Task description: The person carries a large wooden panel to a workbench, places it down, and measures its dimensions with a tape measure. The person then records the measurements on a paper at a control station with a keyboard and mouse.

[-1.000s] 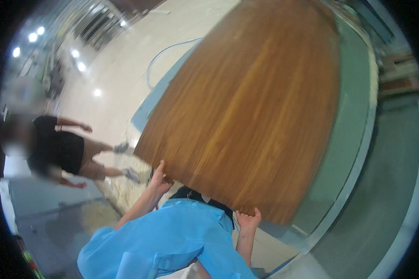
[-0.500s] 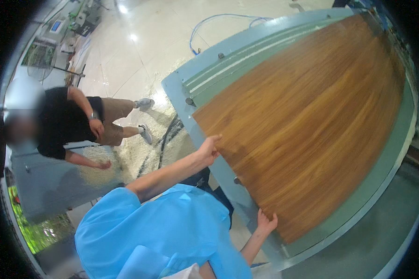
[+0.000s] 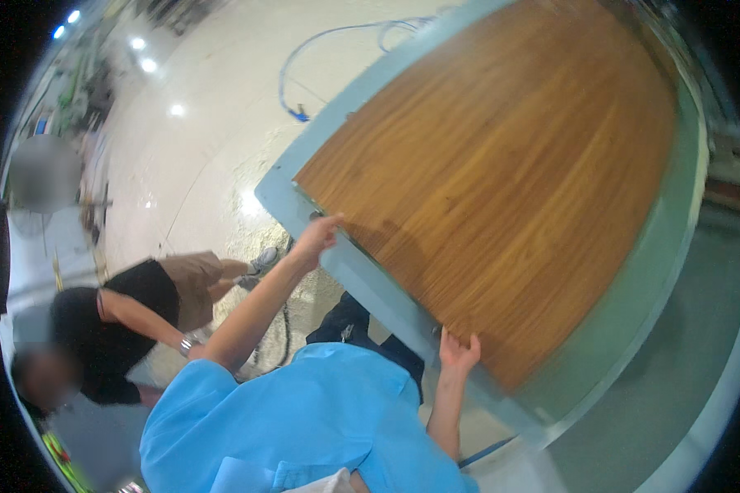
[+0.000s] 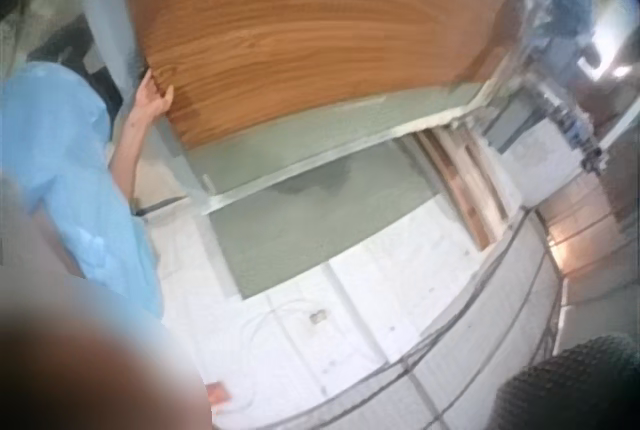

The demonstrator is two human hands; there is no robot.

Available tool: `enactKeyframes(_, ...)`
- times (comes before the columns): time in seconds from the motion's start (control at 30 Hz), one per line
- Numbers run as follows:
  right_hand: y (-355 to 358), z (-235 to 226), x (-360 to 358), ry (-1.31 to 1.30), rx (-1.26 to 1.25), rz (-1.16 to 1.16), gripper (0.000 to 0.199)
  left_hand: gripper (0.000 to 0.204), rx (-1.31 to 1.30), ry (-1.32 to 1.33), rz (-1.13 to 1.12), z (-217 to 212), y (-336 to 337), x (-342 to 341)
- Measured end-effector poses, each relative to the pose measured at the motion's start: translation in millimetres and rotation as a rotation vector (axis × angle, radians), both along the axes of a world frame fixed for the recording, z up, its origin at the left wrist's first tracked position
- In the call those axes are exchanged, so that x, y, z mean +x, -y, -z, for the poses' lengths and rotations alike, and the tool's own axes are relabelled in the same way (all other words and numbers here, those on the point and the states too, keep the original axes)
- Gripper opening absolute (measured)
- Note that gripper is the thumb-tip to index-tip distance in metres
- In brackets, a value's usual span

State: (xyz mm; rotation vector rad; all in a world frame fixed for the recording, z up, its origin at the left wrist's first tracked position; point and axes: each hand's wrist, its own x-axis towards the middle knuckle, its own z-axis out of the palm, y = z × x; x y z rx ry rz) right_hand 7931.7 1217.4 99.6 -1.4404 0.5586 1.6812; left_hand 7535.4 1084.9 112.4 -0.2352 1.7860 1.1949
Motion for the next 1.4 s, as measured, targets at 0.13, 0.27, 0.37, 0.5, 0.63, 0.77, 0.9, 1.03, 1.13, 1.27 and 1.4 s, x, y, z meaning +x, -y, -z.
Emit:
enactKeyframes(0.13, 19.8, -13.1, 12.7, 0.099, 0.114, -0.271, 0.055, 0.062, -0.007, -0.394, 0.092, -6.5, 29.1, -56.1)
enactKeyframes(0.27, 24.8, -40.3, 79.6, 0.290, 0.407, -0.716, 0.026, 0.055, 0.062, -0.429, 0.166, 0.9, 30.7, -124.6)
enactKeyframes(0.37, -14.3, -46.1, 143.9, 1.030, 0.651, -0.614, 0.024, 0.056, 0.099, -0.532, 0.278, 12.3, 1.3, -171.0)
enactKeyframes(0.5, -82.0, -45.0, 192.3, 1.749, 0.234, -0.938, 0.060, 0.056, 0.125, -0.731, 0.357, 27.7, -68.9, -212.6)
enactKeyframes(0.63, -120.7, -34.1, 177.7, 1.485, 0.160, -1.145, 0.080, 0.062, 0.049, -0.954, 0.525, 16.9, -129.2, -219.4)
enactKeyframes(0.77, -124.4, -12.5, 156.7, 1.720, 0.087, -1.053, 0.086, 0.067, 0.119, -0.785, 0.584, 1.4, -178.3, -219.4)
enactKeyframes(0.9, -113.7, 8.1, 155.4, 1.940, 0.034, -0.940, 0.088, 0.058, -0.073, -0.858, 0.843, 8.5, -196.2, -217.9)
enactKeyframes(1.03, -111.5, 12.3, 158.7, 1.910, 0.040, -0.921, 0.089, 0.057, -0.042, -0.881, 0.748, 24.4, -186.4, -220.2)
enactKeyframes(1.13, -121.0, 5.2, 157.7, 1.867, 0.071, -0.918, 0.088, 0.055, 0.093, -1.021, 0.754, 28.8, -187.0, -226.3)
enactKeyframes(1.27, -128.0, 0.5, 159.6, 1.989, 0.016, -0.913, 0.089, 0.054, 0.129, -0.895, 0.666, 28.0, -189.5, -228.2)
enactKeyframes(1.4, -128.9, -0.8, 164.9, 1.998, 0.004, -0.895, 0.094, 0.055, 0.160, -0.898, 0.670, 17.9, -187.3, -218.6)
